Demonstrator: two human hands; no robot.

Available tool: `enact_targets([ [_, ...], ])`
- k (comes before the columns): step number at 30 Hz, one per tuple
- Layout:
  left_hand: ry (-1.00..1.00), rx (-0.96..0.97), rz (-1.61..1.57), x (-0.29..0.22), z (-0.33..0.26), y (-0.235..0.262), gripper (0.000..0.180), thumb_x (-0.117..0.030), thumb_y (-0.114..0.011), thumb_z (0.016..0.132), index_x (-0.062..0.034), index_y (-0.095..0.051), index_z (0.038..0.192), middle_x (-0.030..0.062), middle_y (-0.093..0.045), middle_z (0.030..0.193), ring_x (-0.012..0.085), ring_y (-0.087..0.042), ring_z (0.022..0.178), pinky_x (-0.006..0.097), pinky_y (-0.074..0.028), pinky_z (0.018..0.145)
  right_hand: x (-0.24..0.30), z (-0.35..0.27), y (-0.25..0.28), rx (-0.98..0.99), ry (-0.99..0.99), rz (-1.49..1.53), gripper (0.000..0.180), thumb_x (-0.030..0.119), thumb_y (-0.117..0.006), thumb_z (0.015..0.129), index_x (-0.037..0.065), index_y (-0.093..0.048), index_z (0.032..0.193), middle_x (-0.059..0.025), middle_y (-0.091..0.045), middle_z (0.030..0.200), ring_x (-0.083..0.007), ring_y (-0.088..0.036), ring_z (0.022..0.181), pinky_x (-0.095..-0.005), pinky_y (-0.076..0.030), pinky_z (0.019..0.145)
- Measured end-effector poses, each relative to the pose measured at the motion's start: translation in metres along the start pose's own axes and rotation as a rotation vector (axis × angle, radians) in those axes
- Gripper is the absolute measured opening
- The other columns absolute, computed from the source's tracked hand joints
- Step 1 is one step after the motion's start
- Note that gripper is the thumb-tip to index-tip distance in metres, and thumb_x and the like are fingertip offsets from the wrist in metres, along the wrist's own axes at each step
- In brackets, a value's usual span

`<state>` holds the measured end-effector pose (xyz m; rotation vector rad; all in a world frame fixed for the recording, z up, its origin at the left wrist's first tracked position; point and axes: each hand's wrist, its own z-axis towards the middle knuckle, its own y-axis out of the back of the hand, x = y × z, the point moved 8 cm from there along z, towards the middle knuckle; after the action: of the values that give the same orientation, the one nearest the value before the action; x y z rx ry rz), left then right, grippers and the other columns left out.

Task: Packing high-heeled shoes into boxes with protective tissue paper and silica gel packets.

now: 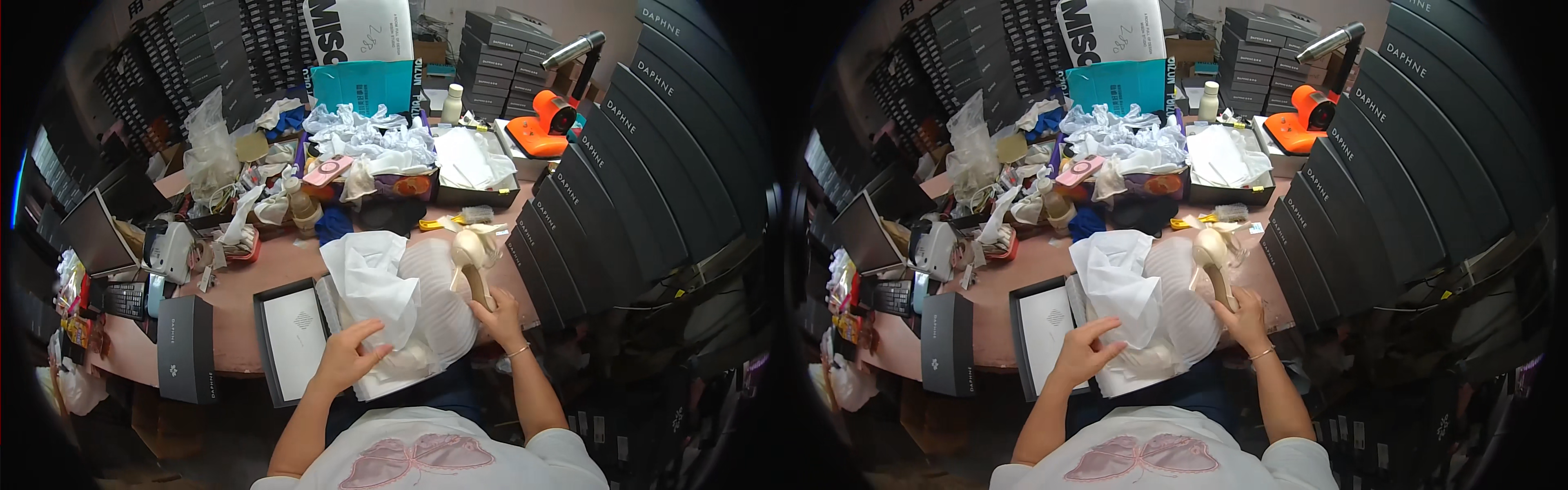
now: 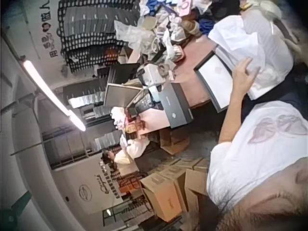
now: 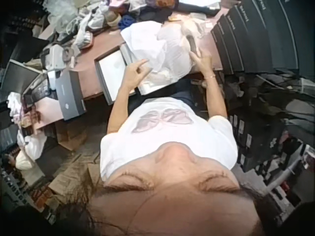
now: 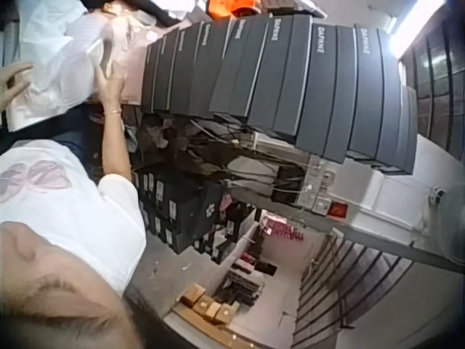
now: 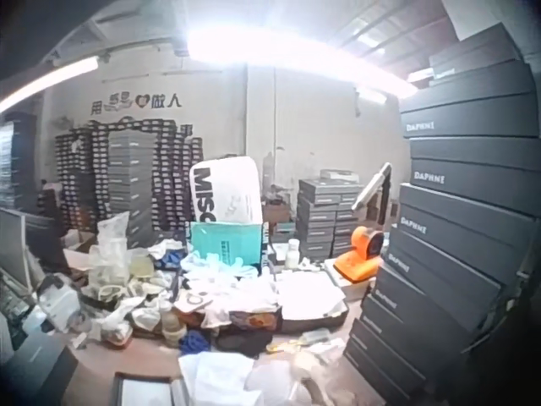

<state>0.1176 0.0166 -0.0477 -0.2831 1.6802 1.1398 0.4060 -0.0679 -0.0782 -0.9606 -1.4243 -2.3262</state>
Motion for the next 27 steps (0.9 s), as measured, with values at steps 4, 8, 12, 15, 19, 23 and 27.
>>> enact_targets([
  [4,-0.276,-0.243,-0.186,-0.037,0.0,0.002,0.055,-0.007,-0.072,0.079,-0.0002,-0.052,0.13,0.0105,-0.063,0.106,0.0183,-0.061,0.098,0.031,-0.048,0.085,0.104,-0.012,0.02,0.018,0.102,0.378,0.025,0.009,-0.075,0.07,0.002,-0.063,0.091,-0.011,-0.064,0.084,-0.0295,-0.058,0.082,-0.0395,-0.045,0.081],
  [8,-0.277,-0.025,-0.648,-0.061,-0.001,-0.03,0.038,-0.007,-0.072,0.08,0.0017,-0.056,0.114,0.0078,-0.066,0.1,0.0175,-0.063,0.09,0.03,-0.05,0.08,0.154,-0.034,0.003,0.32,0.304,0.551,0.031,0.013,-0.078,0.072,0.001,-0.061,0.096,-0.0149,-0.061,0.1,-0.0281,-0.059,0.094,-0.035,-0.045,0.084],
  [12,-0.26,0.164,-0.384,-0.089,-0.034,-0.016,0.029,-0.008,-0.069,0.082,-0.0021,-0.06,0.109,0.0124,-0.066,0.09,0.0238,-0.065,0.081,0.034,-0.051,0.074,0.104,-0.048,0.039,0.21,0.021,1.074,0.066,0.043,-0.083,0.069,0.002,-0.056,0.112,-0.0154,-0.058,0.115,-0.0262,-0.057,0.113,-0.0399,-0.046,0.097],
  [15,-0.583,0.384,0.192,-0.103,-0.059,-0.047,0.019,-0.01,-0.067,0.08,-0.0024,-0.057,0.094,0.0129,-0.062,0.085,0.0314,-0.064,0.077,0.038,-0.05,0.063,0.136,-0.072,0.048,0.447,-0.124,1.351,0.104,0.047,-0.084,0.063,-0.001,-0.031,0.139,-0.0189,-0.052,0.13,-0.0291,-0.055,0.119,-0.0434,-0.047,0.099],
  [19,-0.628,0.665,0.499,-0.089,-0.082,-0.077,0.014,-0.009,-0.056,0.082,-0.0031,-0.056,0.095,0.0103,-0.059,0.083,0.0269,-0.063,0.08,0.04,-0.05,0.064,0.099,-0.133,-0.012,1.018,-0.545,1.295,0.072,0.024,-0.085,0.068,-0.004,-0.054,0.127,-0.0174,-0.037,0.147,-0.0238,-0.048,0.126,-0.0361,-0.038,0.105],
  [23,-0.897,0.364,0.643,-0.095,-0.081,-0.073,0.008,-0.009,-0.058,0.081,-0.0054,-0.058,0.088,0.0042,-0.058,0.082,0.0208,-0.062,0.081,0.043,-0.043,0.099,0.093,-0.163,-0.025,0.89,-0.439,1.325,0.058,0.011,-0.08,0.071,0.0,-0.059,0.124,-0.0222,-0.036,0.146,-0.0276,-0.038,0.134,-0.0388,-0.032,0.109],
  [27,-0.828,-0.324,0.225,-0.116,-0.063,0.004,0.038,-0.015,-0.07,0.079,-0.0035,-0.06,0.113,0.0122,-0.057,0.116,0.0284,-0.053,0.115,0.048,-0.03,0.11,0.083,-0.147,-0.002,0.565,-0.609,1.871,0.073,0.043,-0.066,0.083,-0.005,-0.044,0.133,-0.0241,-0.05,0.13,-0.035,-0.057,0.111,-0.0455,-0.052,0.09],
])
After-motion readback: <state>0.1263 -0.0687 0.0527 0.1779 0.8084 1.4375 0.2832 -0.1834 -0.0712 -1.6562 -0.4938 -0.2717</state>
